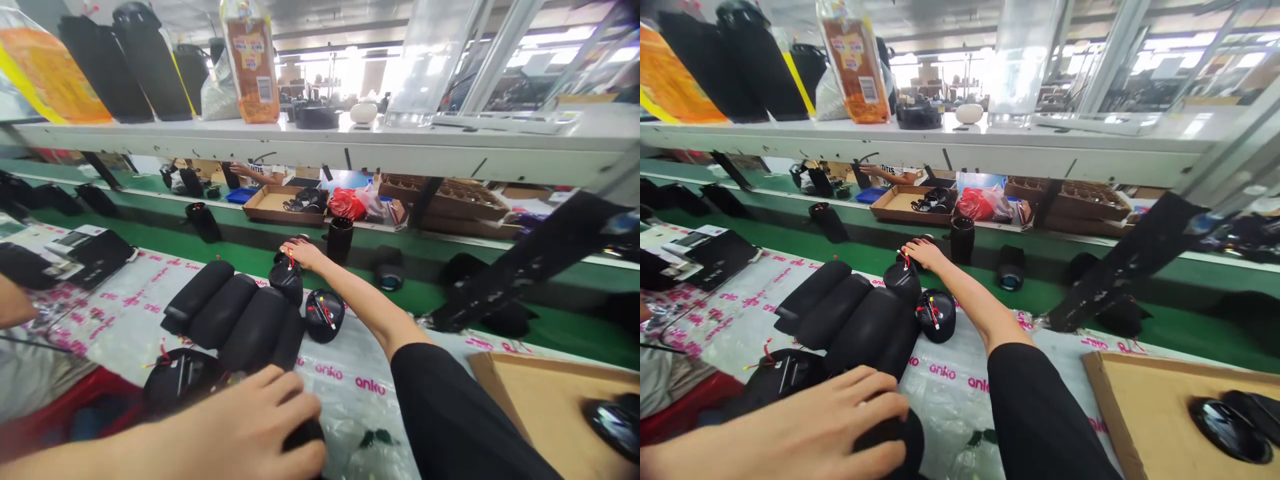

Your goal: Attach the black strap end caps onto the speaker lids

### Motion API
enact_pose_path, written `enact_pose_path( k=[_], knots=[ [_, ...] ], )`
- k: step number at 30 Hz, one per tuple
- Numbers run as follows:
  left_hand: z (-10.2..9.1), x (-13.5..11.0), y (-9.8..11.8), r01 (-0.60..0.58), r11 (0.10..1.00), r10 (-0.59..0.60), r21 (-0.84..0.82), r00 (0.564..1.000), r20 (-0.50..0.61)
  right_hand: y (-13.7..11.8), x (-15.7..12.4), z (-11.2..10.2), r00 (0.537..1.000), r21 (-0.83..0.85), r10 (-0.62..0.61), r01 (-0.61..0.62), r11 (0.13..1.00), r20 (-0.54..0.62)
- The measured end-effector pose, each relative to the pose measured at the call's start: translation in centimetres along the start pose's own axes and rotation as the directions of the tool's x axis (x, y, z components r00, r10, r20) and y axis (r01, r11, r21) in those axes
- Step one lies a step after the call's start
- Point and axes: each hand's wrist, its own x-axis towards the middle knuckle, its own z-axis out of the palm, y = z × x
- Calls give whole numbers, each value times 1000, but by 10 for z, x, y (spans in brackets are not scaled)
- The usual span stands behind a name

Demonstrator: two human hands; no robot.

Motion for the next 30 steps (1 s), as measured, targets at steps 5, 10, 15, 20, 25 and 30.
enact_pose_path(
  k=[5, 10, 15, 20, 25, 30],
  knots=[
    [48, 38, 3, -15, 996, 8, 93, 997, 75, -13, -15, -29, 957, 98, 127, -104, 990, -261],
    [62, 50, -6, 63, 998, -63, 9, 983, 170, -41, -110, -71, 819, 252, 270, -160, 955, -506],
    [63, 35, 16, 107, 965, -118, -240, 992, -33, -93, -273, -77, 514, 342, 346, -106, 934, -785],
    [107, 51, 68, 202, 525, -441, -827, 895, -62, -135, -364, 10, 203, 581, 642, -289, 761, -740],
    [172, 108, 93, 232, 334, -592, -914, 806, -12, -165, -384, 96, 131, 750, 775, -200, 631, -618],
    [188, 123, 59, 209, 363, -632, -908, 771, -75, -172, -410, 99, 391, 739, 704, -85, 669, -592]
  ],
)
